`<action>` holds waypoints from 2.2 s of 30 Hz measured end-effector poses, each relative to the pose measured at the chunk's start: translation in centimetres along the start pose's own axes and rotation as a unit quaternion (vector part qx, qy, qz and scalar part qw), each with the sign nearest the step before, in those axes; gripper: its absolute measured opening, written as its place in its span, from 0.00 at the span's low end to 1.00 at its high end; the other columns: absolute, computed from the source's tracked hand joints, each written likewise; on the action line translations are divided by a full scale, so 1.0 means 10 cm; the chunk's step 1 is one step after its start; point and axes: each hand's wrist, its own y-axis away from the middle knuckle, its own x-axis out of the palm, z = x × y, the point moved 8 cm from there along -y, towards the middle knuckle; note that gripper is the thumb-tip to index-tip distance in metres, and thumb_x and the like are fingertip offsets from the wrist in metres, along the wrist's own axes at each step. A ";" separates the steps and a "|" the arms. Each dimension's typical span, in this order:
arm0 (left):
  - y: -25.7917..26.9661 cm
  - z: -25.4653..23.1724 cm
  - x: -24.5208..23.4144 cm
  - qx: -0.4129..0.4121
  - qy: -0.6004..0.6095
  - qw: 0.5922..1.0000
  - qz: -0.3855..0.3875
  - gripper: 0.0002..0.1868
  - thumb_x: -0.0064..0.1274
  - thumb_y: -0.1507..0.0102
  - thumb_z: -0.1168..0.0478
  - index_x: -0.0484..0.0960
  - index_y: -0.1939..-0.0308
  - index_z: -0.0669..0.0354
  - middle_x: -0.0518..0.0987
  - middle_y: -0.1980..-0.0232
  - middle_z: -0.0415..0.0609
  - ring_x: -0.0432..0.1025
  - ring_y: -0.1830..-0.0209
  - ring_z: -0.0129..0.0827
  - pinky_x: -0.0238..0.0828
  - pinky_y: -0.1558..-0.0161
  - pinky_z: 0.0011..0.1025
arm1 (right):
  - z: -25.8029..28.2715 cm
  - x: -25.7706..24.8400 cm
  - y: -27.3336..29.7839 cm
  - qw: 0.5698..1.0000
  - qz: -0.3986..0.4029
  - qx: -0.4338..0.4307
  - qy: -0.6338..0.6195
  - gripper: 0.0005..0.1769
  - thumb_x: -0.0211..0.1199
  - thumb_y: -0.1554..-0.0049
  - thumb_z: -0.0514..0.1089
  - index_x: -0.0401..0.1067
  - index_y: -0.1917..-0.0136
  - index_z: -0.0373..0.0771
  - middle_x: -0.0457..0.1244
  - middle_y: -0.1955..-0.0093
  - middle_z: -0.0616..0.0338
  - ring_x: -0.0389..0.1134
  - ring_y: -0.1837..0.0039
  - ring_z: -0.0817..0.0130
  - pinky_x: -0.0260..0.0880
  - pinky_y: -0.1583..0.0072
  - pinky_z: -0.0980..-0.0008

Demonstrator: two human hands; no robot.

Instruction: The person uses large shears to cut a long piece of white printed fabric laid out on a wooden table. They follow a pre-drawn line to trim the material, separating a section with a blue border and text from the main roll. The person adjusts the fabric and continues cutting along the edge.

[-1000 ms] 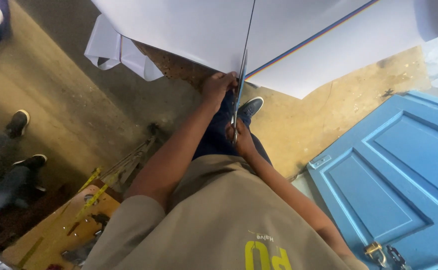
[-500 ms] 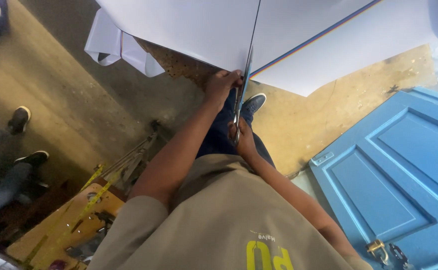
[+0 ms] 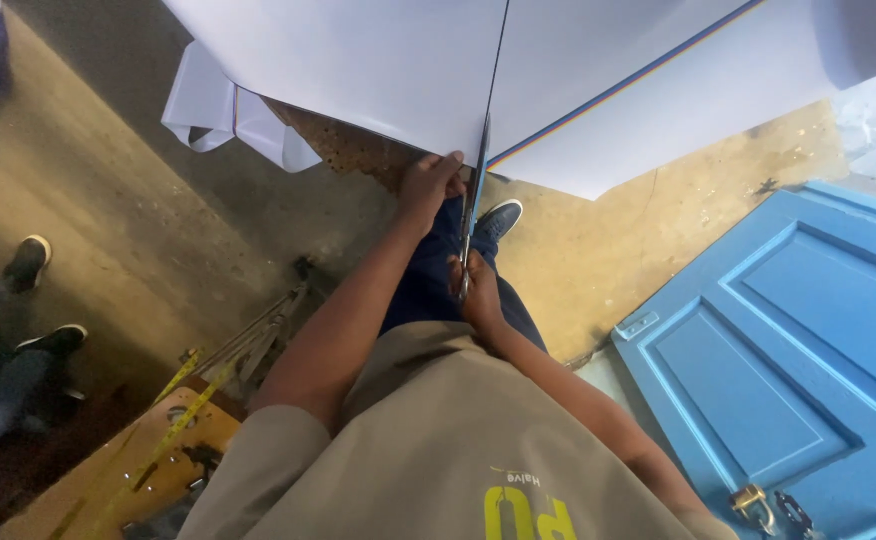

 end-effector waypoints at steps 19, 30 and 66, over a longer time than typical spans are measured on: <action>-0.01 0.03 -0.09 -0.001 0.021 1.000 -0.019 0.20 0.65 0.33 0.43 0.83 0.68 0.54 0.79 0.74 0.46 0.76 0.68 0.29 0.79 0.57 0.33 | -0.06 -0.15 -0.67 0.997 -0.026 0.074 0.001 0.28 0.65 0.36 0.70 0.69 0.54 0.43 0.66 0.63 0.45 0.71 0.52 0.45 0.68 0.46 0.49; 0.01 0.01 -0.06 -0.034 0.024 0.999 -0.020 0.20 0.64 0.32 0.45 0.82 0.70 0.54 0.79 0.75 0.48 0.81 0.61 0.38 0.77 0.47 0.39 | 0.12 -0.18 -0.60 0.994 -0.049 0.090 0.047 0.30 0.62 0.36 0.69 0.69 0.57 0.39 0.66 0.65 0.39 0.71 0.52 0.35 0.67 0.47 0.42; 0.21 -0.27 -0.07 -0.033 -0.012 0.999 0.009 0.20 0.59 0.28 0.45 0.83 0.64 0.56 0.76 0.70 0.47 0.75 0.60 0.36 0.70 0.46 0.46 | 1.05 -0.45 -1.25 0.988 -0.094 0.122 -0.028 0.29 0.72 0.42 0.69 0.70 0.62 0.43 0.63 0.76 0.58 0.71 0.66 0.66 0.66 0.59 0.71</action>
